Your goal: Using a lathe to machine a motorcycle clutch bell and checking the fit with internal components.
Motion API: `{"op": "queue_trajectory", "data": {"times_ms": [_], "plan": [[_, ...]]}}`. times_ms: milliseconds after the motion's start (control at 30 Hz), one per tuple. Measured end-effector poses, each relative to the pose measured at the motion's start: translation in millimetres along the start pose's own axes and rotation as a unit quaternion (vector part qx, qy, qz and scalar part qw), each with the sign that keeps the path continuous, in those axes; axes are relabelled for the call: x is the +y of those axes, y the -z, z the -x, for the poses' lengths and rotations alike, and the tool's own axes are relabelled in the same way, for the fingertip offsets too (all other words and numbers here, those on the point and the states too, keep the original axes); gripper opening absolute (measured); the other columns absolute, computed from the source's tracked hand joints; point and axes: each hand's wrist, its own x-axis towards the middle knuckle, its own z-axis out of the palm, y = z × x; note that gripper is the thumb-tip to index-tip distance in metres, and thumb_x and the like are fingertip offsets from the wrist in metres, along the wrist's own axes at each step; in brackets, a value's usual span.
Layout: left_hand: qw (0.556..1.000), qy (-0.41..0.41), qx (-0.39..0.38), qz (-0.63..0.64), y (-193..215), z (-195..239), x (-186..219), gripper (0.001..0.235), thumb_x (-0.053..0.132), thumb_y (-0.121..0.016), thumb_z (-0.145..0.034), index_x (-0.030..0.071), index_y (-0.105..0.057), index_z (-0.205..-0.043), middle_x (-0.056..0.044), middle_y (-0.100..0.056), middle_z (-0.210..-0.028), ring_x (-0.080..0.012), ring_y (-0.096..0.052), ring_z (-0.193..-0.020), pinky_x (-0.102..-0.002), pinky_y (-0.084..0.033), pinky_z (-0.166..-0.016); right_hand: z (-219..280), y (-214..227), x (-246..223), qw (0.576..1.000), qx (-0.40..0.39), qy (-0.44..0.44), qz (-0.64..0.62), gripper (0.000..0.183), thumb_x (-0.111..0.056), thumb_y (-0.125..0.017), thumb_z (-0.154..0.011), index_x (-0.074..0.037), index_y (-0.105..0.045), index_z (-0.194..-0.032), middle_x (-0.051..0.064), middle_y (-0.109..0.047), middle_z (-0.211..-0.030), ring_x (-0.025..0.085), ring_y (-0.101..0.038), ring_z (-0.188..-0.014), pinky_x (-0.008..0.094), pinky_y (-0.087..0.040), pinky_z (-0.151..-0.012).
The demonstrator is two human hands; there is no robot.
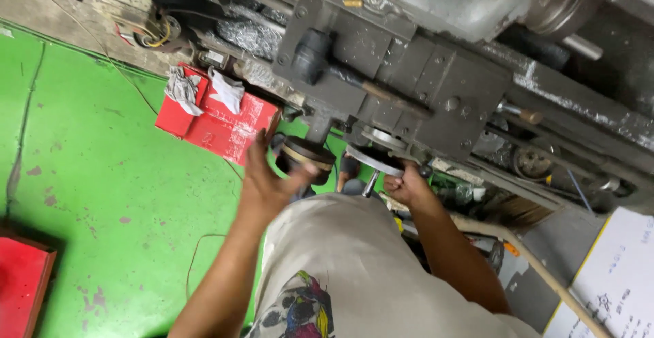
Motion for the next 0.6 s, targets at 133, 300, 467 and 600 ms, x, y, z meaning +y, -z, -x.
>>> {"op": "queue_trajectory", "data": {"times_ms": [133, 300, 467, 600], "plan": [[0.99, 0.071, -0.036, -0.12, -12, 7, 47, 0.148, 0.065, -0.098, -0.044, -0.001, -0.03, -0.157, -0.035, -0.05, -0.137, -0.0545, -0.055, -0.126, -0.059, -0.05, -0.106, -10, 9, 2, 1.0, -0.024, 0.008, 0.018, 0.016, -0.024, -0.051, -0.093, -0.012, -0.045, -0.084, -0.008, -0.023, -0.054, 0.009, -0.032, -0.035, 0.024, -0.023, -0.041], [0.959, 0.195, -0.204, -0.036, 9, -29, 25, 0.136, 0.069, -0.09, -0.049, 0.017, -0.029, -0.159, -0.027, -0.061, -0.134, -0.045, -0.061, -0.127, -0.054, -0.049, -0.112, -24, 21, 5, 0.998, -0.044, 0.016, 0.038, 0.021, -0.029, -0.052, -0.094, -0.014, -0.046, -0.081, -0.008, -0.022, -0.05, 0.01, -0.031, -0.035, 0.024, -0.022, -0.04], [0.924, 0.218, -0.295, 0.111, 26, -46, 9, 0.114, 0.064, -0.085, -0.06, 0.019, -0.043, -0.156, -0.028, -0.06, -0.141, -0.0452, -0.055, -0.135, -0.053, -0.045, -0.115, -27, 23, 4, 0.998, -0.052, 0.013, 0.045, 0.022, -0.028, -0.052, -0.093, -0.014, -0.046, -0.078, -0.008, -0.021, -0.049, 0.01, -0.03, -0.034, 0.024, -0.021, -0.039], [0.944, 0.212, -0.244, 0.063, 48, -34, 57, 0.13, 0.068, -0.079, -0.062, 0.013, -0.017, -0.163, -0.022, -0.028, -0.165, -0.0358, -0.03, -0.153, -0.052, -0.029, -0.122, -83, 61, 0, 0.985, -0.155, -0.075, 0.028, 0.037, -0.044, -0.054, -0.096, -0.024, -0.045, -0.066, -0.005, -0.024, -0.038, 0.009, -0.026, -0.031, 0.025, -0.019, -0.036]]}}
